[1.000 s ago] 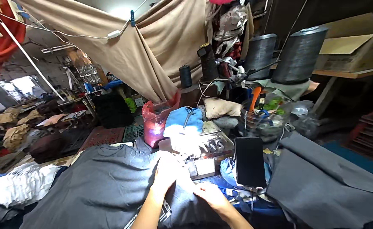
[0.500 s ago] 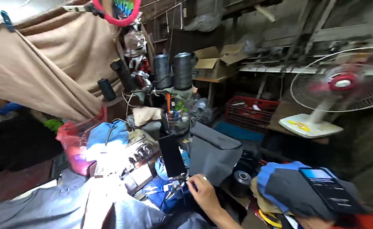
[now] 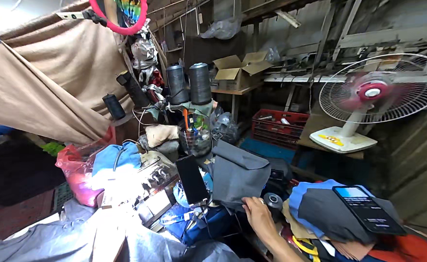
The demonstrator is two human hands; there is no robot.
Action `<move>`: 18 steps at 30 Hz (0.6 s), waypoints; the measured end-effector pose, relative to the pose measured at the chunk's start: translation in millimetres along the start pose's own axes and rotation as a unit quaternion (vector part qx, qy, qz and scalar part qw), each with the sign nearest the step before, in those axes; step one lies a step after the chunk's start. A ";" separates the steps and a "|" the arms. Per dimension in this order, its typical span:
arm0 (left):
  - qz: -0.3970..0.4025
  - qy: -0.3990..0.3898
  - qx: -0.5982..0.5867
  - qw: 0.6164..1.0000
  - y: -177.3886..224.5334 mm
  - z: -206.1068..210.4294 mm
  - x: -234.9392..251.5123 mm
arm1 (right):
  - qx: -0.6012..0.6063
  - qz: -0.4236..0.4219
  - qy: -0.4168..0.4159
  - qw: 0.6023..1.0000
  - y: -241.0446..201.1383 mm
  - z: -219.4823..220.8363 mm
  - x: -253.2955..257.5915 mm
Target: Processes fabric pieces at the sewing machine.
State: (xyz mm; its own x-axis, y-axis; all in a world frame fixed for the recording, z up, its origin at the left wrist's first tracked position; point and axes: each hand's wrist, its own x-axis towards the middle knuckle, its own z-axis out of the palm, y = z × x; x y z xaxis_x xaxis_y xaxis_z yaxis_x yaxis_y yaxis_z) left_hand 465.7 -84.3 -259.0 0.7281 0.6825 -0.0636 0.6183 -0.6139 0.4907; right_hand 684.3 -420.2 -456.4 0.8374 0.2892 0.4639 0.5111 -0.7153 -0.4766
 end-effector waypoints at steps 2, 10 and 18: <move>0.070 0.129 0.017 0.989 -71.5 55.0 32.3 | -0.021 -0.008 -0.001 1.000 -4.9 -4.5 2.9; 0.103 0.157 0.057 0.981 -114.4 79.4 59.4 | -0.016 -0.026 -0.053 0.998 0.7 -10.6 19.0; 0.017 0.035 0.007 0.999 4.5 2.5 -6.1 | 0.029 0.004 -0.112 0.993 -0.1 -28.0 28.3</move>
State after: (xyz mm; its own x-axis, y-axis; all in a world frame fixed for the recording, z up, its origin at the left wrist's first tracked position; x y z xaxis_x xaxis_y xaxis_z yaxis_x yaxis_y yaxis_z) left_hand 464.7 -92.3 -258.6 0.7265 0.6871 0.0139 0.5982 -0.6422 0.4794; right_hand 702.5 -429.8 -422.3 0.8605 0.4226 0.2847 0.5088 -0.6822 -0.5251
